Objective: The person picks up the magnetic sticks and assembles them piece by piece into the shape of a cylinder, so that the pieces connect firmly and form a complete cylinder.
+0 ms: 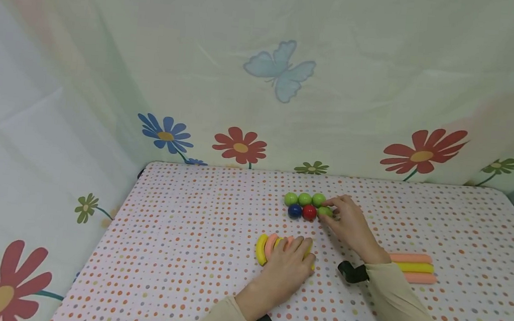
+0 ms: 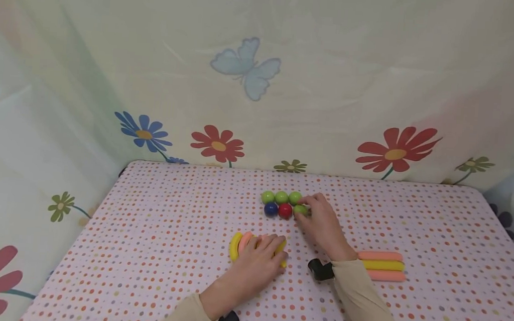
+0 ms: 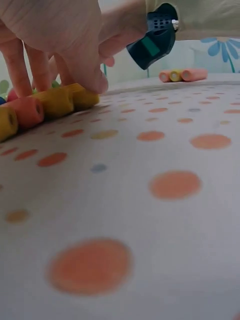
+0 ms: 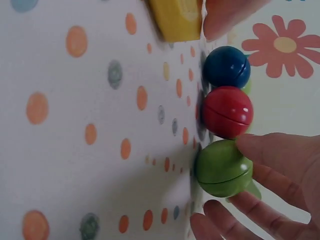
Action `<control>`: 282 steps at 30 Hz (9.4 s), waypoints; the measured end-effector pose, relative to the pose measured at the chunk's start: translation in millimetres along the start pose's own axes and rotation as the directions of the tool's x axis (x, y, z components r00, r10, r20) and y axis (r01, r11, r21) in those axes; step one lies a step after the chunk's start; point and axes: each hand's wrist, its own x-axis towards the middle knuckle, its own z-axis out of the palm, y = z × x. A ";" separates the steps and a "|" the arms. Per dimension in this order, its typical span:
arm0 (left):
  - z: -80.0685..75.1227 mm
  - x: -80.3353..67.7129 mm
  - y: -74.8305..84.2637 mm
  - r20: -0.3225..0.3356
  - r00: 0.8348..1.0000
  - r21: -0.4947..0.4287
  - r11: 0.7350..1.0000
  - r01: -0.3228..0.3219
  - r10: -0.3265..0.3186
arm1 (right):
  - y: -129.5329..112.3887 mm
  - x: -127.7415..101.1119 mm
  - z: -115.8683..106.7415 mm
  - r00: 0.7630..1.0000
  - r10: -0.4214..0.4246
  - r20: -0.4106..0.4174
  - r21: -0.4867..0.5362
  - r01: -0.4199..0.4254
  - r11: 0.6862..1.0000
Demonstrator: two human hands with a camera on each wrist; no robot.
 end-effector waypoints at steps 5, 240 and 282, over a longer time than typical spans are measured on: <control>2.5 -0.7 2.3 -0.005 1.000 -0.016 1.000 0.008 -0.008 | 4.8 -0.1 1.7 1.000 0.024 0.007 0.026 -0.024 0.999; -2.1 7.1 -40.1 0.137 0.892 -0.622 0.663 0.415 -0.430 | -7.0 -56.0 -7.2 0.983 0.122 0.134 -0.060 -0.115 0.992; 0.4 15.3 -39.6 0.166 0.900 -0.622 0.665 0.413 -0.404 | -28.8 -33.0 5.7 0.961 -0.153 0.232 -0.163 0.193 0.968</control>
